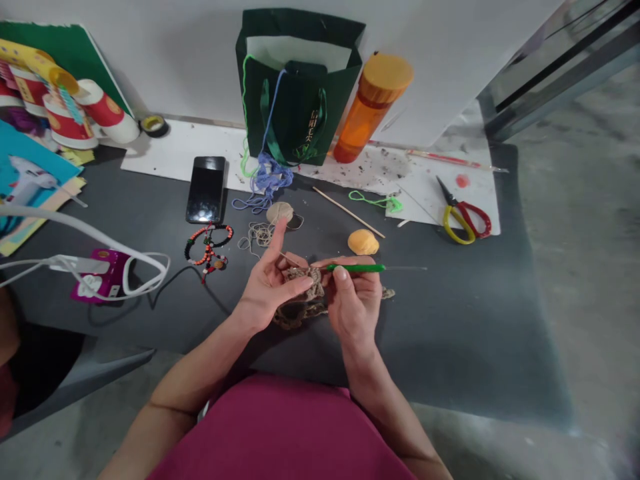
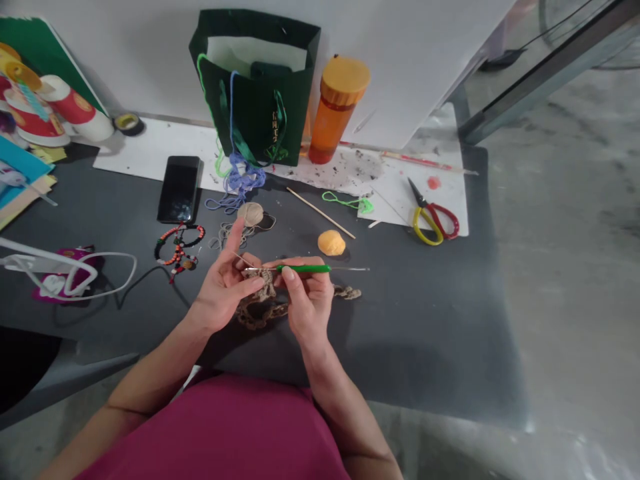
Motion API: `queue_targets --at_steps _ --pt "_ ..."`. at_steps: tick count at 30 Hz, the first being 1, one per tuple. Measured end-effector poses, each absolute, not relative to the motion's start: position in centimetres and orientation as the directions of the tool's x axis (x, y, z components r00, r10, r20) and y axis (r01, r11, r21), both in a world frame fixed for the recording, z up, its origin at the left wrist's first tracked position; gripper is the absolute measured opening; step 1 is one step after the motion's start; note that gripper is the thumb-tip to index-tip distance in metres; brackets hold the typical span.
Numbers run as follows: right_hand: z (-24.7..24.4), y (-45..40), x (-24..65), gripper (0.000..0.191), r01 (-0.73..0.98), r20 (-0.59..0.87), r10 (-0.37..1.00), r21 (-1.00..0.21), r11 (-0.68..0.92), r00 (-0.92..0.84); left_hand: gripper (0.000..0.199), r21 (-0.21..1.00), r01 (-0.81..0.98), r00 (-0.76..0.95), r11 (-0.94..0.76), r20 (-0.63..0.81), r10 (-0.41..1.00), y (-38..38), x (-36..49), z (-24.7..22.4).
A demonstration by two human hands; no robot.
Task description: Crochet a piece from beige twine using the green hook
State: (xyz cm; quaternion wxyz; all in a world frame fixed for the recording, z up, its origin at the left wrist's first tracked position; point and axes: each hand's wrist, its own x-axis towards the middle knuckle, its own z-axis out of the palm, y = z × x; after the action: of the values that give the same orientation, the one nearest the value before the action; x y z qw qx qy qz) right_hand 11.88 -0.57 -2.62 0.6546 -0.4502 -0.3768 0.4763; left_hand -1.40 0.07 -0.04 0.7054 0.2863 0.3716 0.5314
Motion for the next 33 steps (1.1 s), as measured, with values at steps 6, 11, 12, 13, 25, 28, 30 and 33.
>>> queue_targets --at_steps 6,11,12,13,25,28,30,33 --pt "-2.1 -1.1 12.1 0.003 -0.022 0.326 0.919 -0.941 0.339 0.220 0.091 0.812 -0.521 0.062 0.263 -0.271 0.961 0.1 -1.1 -0.1" --pt "-2.1 -1.2 12.1 0.004 -0.045 0.277 0.936 -0.955 0.293 0.217 0.086 0.784 -0.538 0.094 0.308 -0.308 0.947 0.2 -1.2 -0.3" --pt "-2.2 -1.2 12.2 0.004 -0.046 0.270 0.937 -0.957 0.286 0.220 0.087 0.778 -0.542 0.102 0.317 -0.313 0.944 0.2 -1.3 -0.4" --pt "-2.3 -1.2 12.2 0.005 -0.036 0.277 0.936 -0.956 0.292 0.219 0.088 0.774 -0.545 0.106 0.322 -0.317 0.942 0.2 -1.3 -0.4" --pt "-2.9 -1.4 11.4 0.020 0.119 0.499 0.810 -0.865 0.488 0.308 0.081 0.643 -0.638 0.217 0.424 -0.378 0.900 0.1 -1.2 -0.7" --pt "-3.0 -1.8 11.3 0.009 0.085 0.376 0.845 -0.924 0.373 0.379 0.083 0.623 -0.651 0.245 0.434 -0.369 0.897 0.1 -1.3 -0.6" --pt "-3.1 -1.9 11.5 0.006 0.084 0.324 0.858 -0.945 0.317 0.399 0.084 0.623 -0.652 0.249 0.432 -0.363 0.898 0.0 -1.3 -0.6" --pt "-3.0 -2.0 11.7 0.003 0.066 0.307 0.868 -0.950 0.306 0.390 0.080 0.641 -0.650 0.236 0.408 -0.340 0.910 0.1 -1.4 -0.6"
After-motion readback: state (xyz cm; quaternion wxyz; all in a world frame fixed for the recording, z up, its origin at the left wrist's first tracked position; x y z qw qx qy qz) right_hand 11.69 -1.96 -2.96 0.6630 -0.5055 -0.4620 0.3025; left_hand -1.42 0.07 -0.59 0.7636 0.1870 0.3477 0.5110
